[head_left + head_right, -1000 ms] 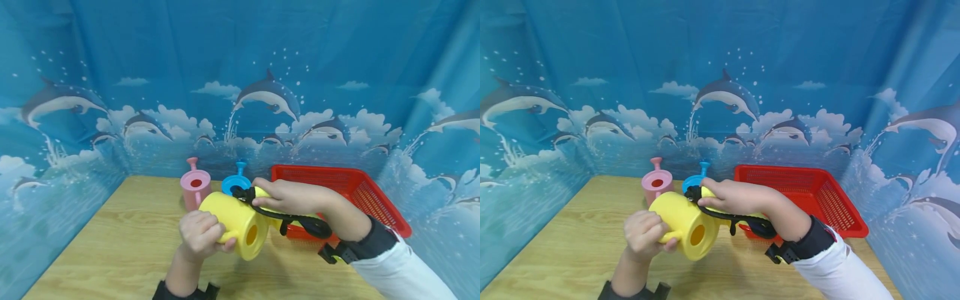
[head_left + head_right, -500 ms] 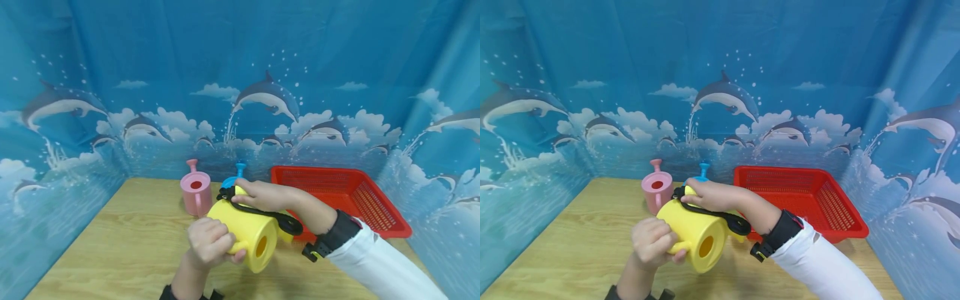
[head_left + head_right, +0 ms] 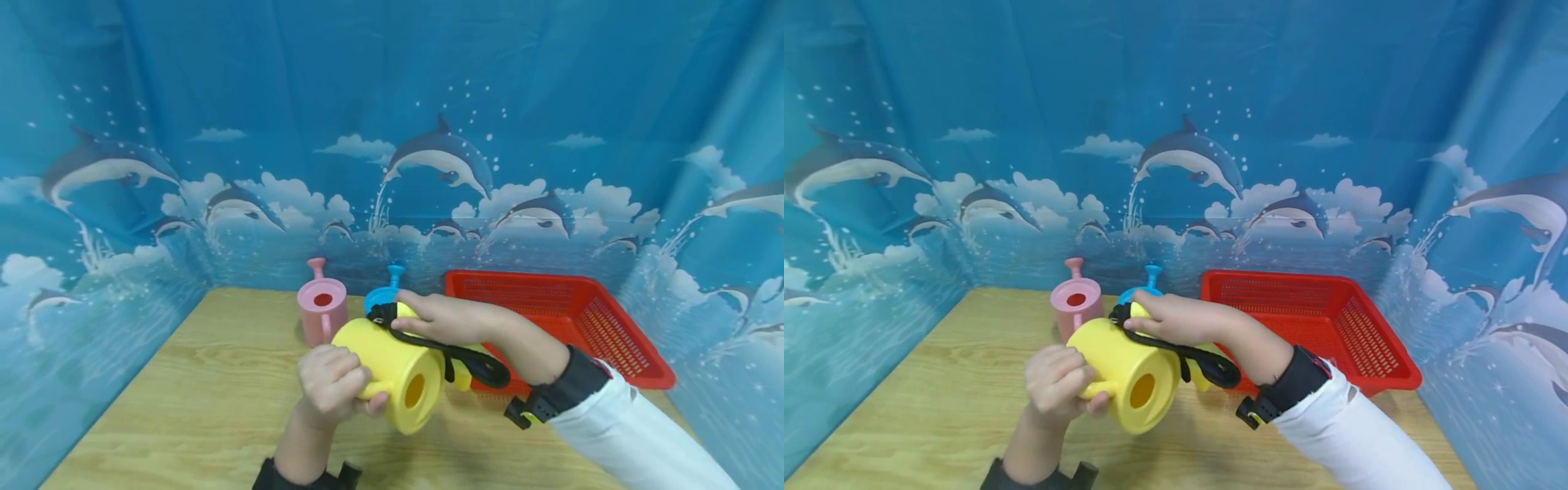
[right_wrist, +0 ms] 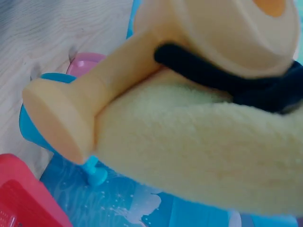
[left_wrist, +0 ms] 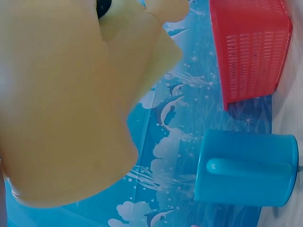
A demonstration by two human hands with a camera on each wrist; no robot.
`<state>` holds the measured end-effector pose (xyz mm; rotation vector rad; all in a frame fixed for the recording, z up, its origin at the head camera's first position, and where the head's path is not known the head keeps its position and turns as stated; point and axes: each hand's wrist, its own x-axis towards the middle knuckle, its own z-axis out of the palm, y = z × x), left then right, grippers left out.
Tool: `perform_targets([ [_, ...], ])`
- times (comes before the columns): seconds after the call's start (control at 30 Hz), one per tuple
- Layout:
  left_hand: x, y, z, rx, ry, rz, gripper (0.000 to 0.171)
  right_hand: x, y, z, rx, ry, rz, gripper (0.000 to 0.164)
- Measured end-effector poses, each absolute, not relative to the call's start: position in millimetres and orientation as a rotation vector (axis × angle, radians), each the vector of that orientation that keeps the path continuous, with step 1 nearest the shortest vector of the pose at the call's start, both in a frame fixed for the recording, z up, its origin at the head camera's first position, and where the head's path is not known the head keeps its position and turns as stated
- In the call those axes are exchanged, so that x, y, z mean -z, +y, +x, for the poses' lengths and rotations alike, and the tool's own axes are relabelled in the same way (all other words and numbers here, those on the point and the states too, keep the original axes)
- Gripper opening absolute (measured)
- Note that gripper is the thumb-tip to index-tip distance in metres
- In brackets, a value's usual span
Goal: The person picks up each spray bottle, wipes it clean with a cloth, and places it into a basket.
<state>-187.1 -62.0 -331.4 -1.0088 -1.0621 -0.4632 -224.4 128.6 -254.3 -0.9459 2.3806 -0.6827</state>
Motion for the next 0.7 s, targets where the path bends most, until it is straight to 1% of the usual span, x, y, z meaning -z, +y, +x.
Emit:
perform_targets([
  [0.43, 334, -64, -193, 0.509, -1.082, -0.975, 0.054, 246, 161, -206, 0.698, 2.388, -1.011, 0.027],
  [0.7, 334, -62, -189, 0.529, -1.076, -0.970, 0.054, 248, 156, -209, 0.727, 2.384, -1.003, 0.026],
])
